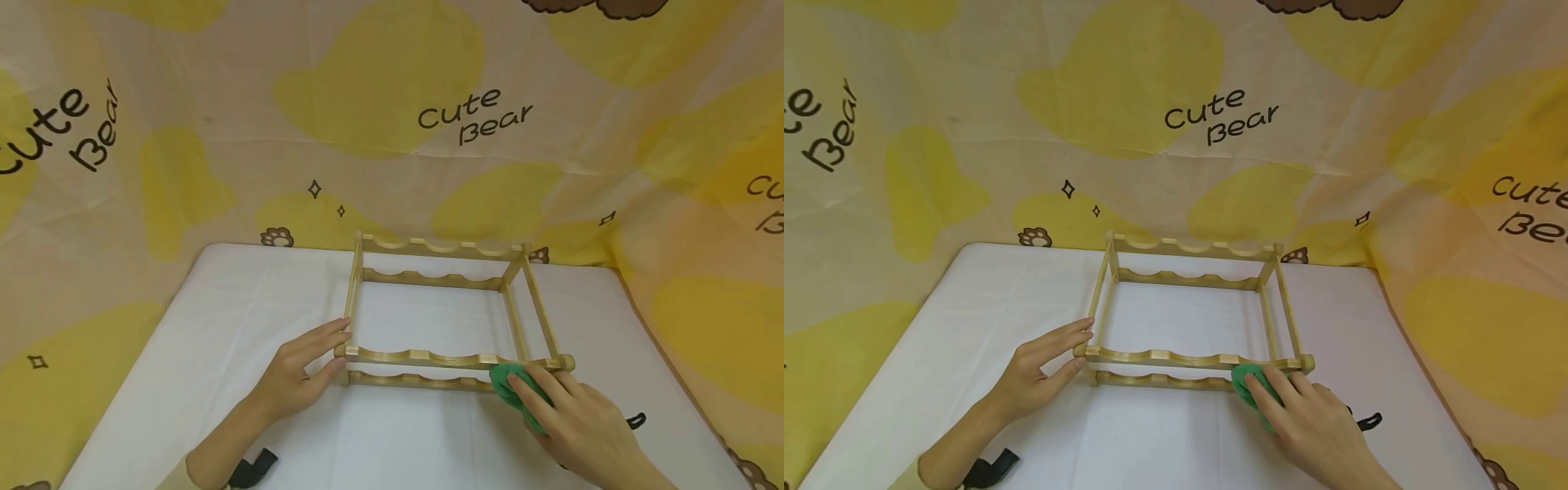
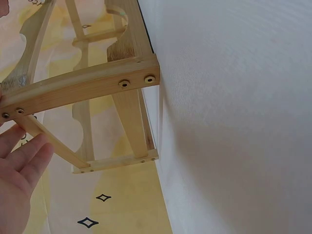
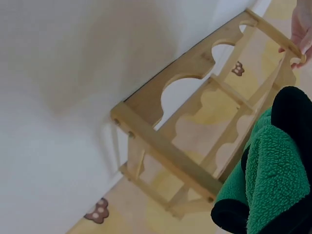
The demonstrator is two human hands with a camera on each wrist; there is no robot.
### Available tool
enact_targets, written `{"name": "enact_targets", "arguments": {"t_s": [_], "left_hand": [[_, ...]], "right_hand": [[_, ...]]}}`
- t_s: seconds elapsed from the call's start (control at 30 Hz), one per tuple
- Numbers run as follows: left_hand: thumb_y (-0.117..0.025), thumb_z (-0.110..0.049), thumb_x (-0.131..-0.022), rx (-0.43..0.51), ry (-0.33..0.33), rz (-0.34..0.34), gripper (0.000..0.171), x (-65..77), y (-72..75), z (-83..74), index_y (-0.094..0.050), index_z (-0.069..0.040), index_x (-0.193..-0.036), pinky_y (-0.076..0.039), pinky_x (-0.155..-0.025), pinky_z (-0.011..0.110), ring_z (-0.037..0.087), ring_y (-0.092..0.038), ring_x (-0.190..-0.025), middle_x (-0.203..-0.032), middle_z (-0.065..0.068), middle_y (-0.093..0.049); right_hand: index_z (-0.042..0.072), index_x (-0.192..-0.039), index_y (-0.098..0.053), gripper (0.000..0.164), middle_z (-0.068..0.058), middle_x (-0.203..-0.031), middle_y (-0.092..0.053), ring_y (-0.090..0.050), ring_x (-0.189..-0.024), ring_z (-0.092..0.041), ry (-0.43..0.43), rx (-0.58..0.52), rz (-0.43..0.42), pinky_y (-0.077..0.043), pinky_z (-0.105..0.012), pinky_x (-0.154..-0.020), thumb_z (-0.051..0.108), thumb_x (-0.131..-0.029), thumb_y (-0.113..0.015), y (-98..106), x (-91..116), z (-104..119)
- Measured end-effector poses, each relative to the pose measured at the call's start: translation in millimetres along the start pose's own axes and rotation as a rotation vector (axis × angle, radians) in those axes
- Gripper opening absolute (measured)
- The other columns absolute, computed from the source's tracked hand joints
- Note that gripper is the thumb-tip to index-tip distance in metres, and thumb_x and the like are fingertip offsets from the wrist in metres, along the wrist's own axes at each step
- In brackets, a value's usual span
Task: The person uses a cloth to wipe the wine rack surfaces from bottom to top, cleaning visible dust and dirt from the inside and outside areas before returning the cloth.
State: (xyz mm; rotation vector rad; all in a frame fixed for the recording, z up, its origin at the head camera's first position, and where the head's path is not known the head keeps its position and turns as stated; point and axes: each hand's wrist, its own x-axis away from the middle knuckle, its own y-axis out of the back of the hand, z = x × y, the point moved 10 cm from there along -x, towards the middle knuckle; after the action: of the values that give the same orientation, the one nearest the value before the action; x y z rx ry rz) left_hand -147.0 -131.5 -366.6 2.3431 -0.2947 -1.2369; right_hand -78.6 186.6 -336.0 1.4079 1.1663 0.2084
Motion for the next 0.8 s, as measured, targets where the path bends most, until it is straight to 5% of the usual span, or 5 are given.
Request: {"name": "enact_targets", "arguments": {"t_s": [0.33,0.8], "left_hand": [[-0.072,-0.006,-0.097,0.001,0.007,0.002,0.035,0.5,-0.8,1.8,-0.070,-0.003,-0.131,-0.047,-0.113,0.027,0.032,-0.064,-0.129,-0.137,0.023,-0.066],[-0.070,-0.009,-0.099,0.005,0.008,0.002,0.032,0.9,-0.8,1.9,-0.070,-0.003,-0.131,-0.047,-0.112,0.027,0.031,-0.064,-0.129,-0.141,0.016,-0.065]], "right_hand": [[0.006,-0.116,-0.075,0.048,-0.015,-0.109,-0.072,-0.065,-0.071,-0.028,-0.045,-0.013,-0.079,-0.057,-0.038,-0.045,0.038,-0.105,-0.040,15.6,7.5,-16.7],[0.006,-0.118,-0.074,0.046,-0.016,-0.112,-0.071,-0.065,-0.072,-0.030,0.075,-0.021,-0.132,-0.057,-0.044,-0.048,0.038,-0.106,-0.043,66.6,-48.4,-34.5]]}}
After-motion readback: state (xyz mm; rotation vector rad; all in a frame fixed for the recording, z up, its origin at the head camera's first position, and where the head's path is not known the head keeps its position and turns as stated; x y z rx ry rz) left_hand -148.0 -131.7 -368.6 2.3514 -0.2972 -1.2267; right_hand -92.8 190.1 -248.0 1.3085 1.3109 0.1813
